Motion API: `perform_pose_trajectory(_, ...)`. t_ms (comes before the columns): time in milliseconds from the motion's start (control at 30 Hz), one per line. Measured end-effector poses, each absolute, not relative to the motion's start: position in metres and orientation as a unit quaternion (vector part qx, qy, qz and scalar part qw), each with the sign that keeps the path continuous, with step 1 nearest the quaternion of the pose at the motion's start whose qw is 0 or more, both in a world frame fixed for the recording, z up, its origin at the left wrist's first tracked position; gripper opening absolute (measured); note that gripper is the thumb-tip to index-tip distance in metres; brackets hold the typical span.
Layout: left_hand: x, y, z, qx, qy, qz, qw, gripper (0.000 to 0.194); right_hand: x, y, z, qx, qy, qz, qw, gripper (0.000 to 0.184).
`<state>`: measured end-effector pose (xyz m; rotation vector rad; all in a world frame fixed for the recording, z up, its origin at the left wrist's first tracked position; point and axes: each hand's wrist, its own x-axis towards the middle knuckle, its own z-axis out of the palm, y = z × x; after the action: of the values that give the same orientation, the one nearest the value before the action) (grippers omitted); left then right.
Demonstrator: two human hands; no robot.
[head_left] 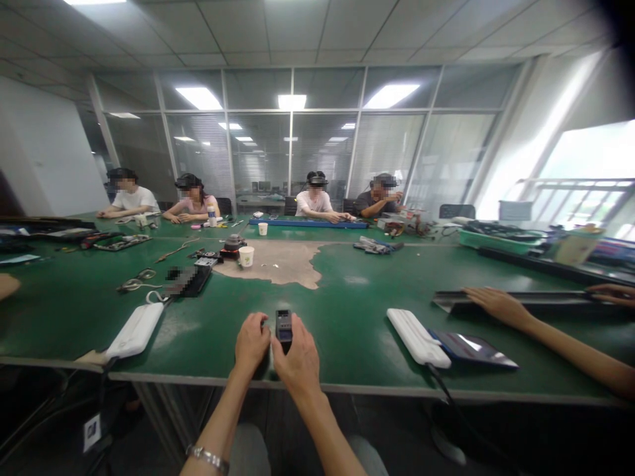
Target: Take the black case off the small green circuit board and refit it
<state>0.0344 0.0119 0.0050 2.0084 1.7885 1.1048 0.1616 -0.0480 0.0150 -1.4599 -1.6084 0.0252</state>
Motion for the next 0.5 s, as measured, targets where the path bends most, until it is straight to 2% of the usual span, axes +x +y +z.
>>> perform_pose_trajectory(133, 0.0343, 0.012, 0.0054, 0.681, 0.614, 0.376, 0.13, 0.027, 0.1616, -0.0451, 0.016, -0.584, -0.659, 0.02, 0.473, 0.066)
perform_pose_trajectory(300, 0.0346, 0.0119, 0.0063, 0.669, 0.623, 0.379, 0.141, 0.033, 0.1623, -0.0477, 0.0163, -0.571, -0.647, 0.02, 0.504, 0.081)
perform_pose_trajectory(500, 0.0355, 0.0094, 0.0096, 0.68, 0.623, 0.365, 0.133, 0.027, 0.1635, -0.0515, 0.0123, -0.566, -0.639, 0.018, 0.52, 0.089)
